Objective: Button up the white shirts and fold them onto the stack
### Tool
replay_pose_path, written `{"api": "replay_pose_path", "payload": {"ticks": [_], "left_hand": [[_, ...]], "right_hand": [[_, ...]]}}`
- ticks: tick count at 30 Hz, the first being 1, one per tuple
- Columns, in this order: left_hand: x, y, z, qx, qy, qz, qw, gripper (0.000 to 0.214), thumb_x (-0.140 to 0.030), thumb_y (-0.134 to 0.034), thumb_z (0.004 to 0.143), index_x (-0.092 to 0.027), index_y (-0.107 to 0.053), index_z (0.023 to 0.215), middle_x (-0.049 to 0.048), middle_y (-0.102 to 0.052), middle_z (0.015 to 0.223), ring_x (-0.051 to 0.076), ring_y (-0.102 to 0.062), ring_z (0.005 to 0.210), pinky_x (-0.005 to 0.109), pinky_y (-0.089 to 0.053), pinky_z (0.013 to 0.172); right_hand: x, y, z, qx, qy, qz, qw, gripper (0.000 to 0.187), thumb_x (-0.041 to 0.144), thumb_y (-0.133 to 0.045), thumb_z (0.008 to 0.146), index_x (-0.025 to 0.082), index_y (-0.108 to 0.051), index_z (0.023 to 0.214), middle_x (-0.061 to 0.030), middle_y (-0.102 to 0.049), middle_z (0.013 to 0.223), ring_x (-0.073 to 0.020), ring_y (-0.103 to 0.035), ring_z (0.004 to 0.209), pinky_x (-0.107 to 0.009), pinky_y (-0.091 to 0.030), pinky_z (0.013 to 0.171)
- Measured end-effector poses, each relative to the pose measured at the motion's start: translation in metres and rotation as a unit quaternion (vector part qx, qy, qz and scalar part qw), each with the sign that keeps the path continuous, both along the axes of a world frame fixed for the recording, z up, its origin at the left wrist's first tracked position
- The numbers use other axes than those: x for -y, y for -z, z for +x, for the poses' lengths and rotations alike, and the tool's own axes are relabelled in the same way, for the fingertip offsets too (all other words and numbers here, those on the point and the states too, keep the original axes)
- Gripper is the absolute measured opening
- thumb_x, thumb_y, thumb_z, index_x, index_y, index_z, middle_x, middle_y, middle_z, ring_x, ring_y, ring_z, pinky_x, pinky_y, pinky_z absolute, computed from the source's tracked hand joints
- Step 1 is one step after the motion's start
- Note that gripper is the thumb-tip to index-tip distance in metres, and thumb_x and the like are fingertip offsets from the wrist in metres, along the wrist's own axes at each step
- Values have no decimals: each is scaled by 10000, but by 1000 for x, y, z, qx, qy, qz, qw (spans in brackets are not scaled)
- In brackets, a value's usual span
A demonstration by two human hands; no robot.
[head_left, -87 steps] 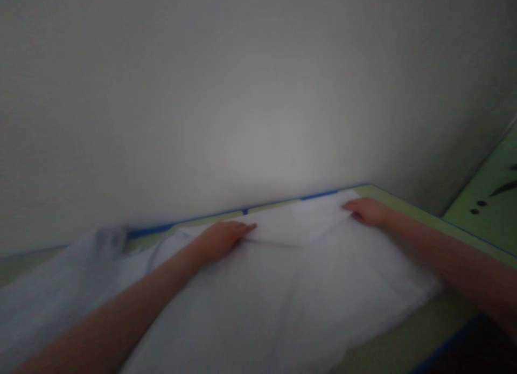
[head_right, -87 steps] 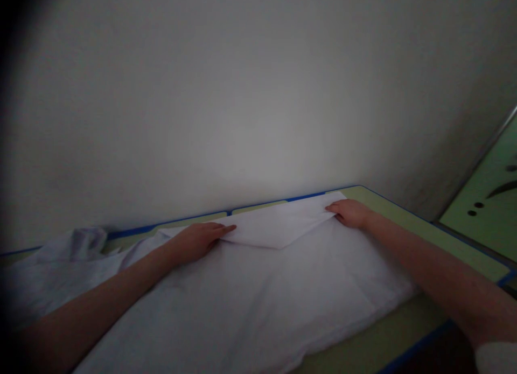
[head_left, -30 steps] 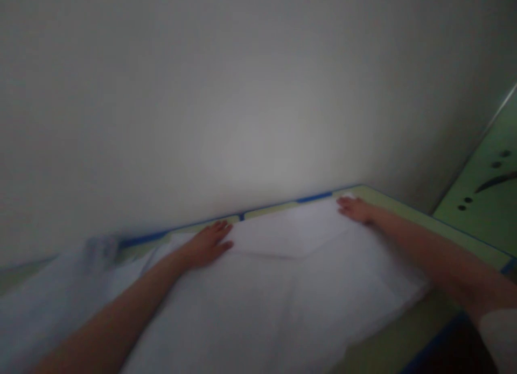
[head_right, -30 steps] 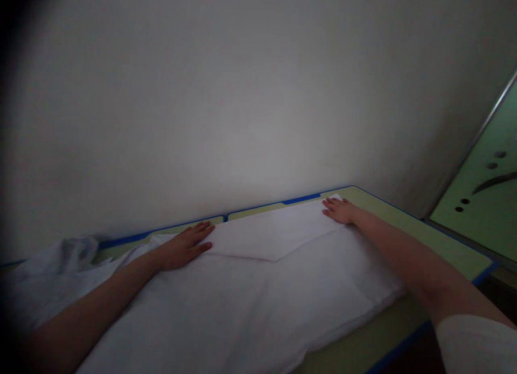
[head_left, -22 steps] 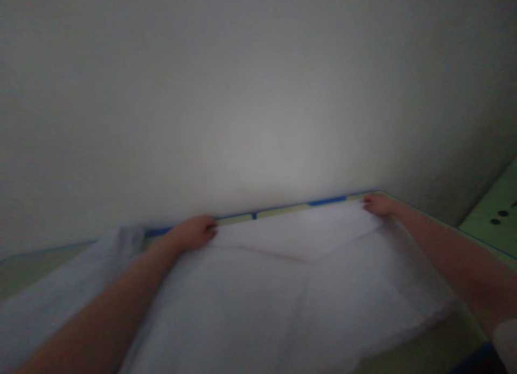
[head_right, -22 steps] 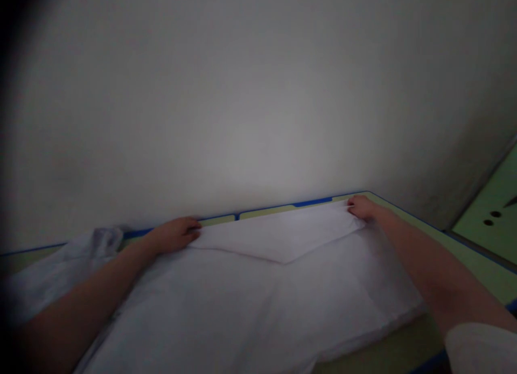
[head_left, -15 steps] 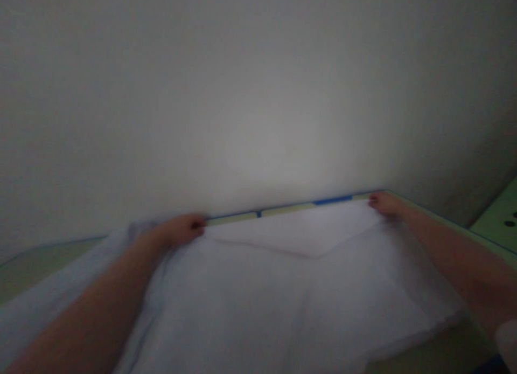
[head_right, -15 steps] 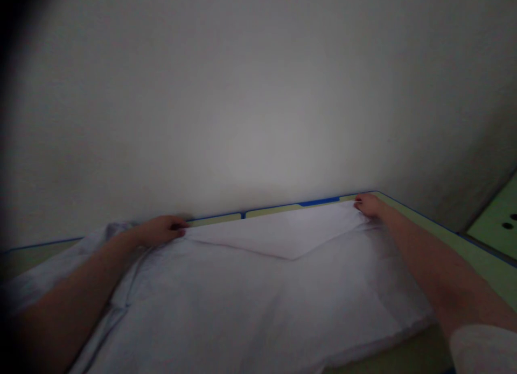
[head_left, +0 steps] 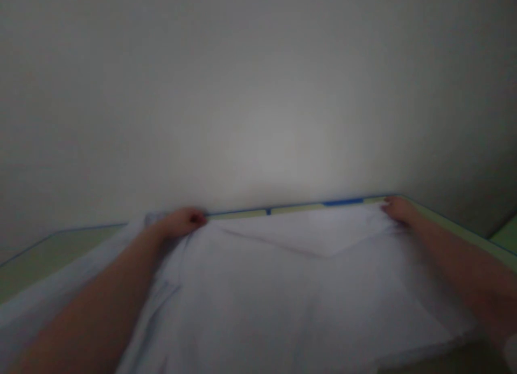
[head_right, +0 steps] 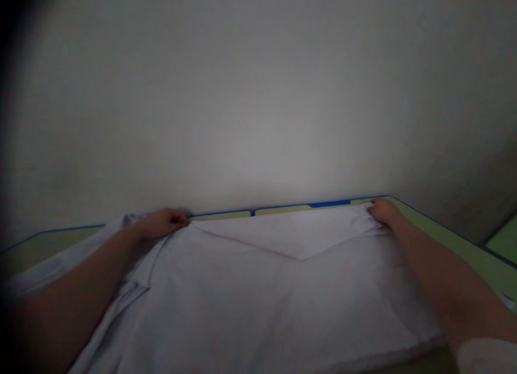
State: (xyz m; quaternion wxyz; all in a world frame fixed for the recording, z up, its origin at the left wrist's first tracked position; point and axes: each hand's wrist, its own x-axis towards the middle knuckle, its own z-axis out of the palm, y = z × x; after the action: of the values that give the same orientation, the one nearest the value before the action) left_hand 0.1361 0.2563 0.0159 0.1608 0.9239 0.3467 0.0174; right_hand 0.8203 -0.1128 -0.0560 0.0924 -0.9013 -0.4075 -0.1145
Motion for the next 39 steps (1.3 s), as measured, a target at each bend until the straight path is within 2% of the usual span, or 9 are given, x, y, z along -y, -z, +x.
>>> {"api": "replay_pose_path", "payload": {"ticks": [5,10,12,15,17,21,26,33,39], "left_hand": [[2,-6,8,46,-19,15,999,454,-433,-485,675,-181,-634,1021,27,-668,932,187,-585,851,272,-429,803],[11,-1,17,41,21,-30,998,531,-425,-540,628,-176,-601,1093,40,-648,1005,203,-569,914,279,-416,845],[13,2,18,27,22,-32,999,496,-414,-537,624,-172,-621,1048,38,-656,952,205,-572,889,282,-420,829],[13,4,17,24,21,-28,999,447,-385,-519,633,-170,-634,1008,28,-660,911,197,-573,869,277,-423,817],[12,4,18,41,21,-15,999,455,-355,-526,625,-170,-626,1029,25,-655,940,188,-572,881,267,-422,824],[6,7,19,73,36,12,997,388,-333,-523,638,-174,-645,971,23,-648,949,173,-574,875,252,-422,814],[1,11,16,59,39,29,997,303,-327,-508,660,-170,-655,873,22,-645,827,166,-569,779,252,-424,741],[1,12,20,50,53,-11,997,302,-279,-428,675,-166,-638,861,29,-632,905,171,-556,843,245,-421,777],[4,11,28,13,64,77,995,284,-273,-389,737,-135,-631,796,67,-629,855,174,-565,807,259,-427,768]], "right_hand": [[-8,-12,-19,50,23,-24,998,615,500,-483,739,85,-541,1189,-201,-567,1130,-317,-536,1040,-418,-397,903],[-21,-12,-49,27,-178,-56,982,600,573,-396,789,188,-506,1236,-106,-485,1279,-251,-441,1182,-374,-329,1005],[-22,-4,-52,-10,-213,-86,973,631,564,-399,794,175,-457,1287,-98,-414,1348,-247,-371,1245,-377,-285,1043],[-19,7,-45,-47,-201,-93,974,631,514,-369,823,138,-405,1328,-99,-346,1391,-235,-315,1283,-366,-254,1066],[-19,7,-36,-45,-195,-83,976,559,433,-352,840,133,-439,1304,-97,-404,1355,-218,-380,1243,-339,-286,1049],[-22,-3,-26,-5,-170,-67,983,392,320,-427,786,163,-611,1095,-88,-611,1112,-220,-562,1010,-329,-407,915],[-25,-10,-24,-2,-155,-60,986,266,314,-473,750,167,-662,866,-73,-666,884,-198,-602,800,-284,-447,724],[-31,-13,-23,-3,-124,-44,991,273,277,-461,764,151,-650,915,-91,-656,936,-201,-597,825,-283,-433,742],[-32,-20,-38,1,-92,-68,993,258,257,-466,766,136,-656,891,-120,-654,904,-229,-601,830,-322,-436,754]]}}
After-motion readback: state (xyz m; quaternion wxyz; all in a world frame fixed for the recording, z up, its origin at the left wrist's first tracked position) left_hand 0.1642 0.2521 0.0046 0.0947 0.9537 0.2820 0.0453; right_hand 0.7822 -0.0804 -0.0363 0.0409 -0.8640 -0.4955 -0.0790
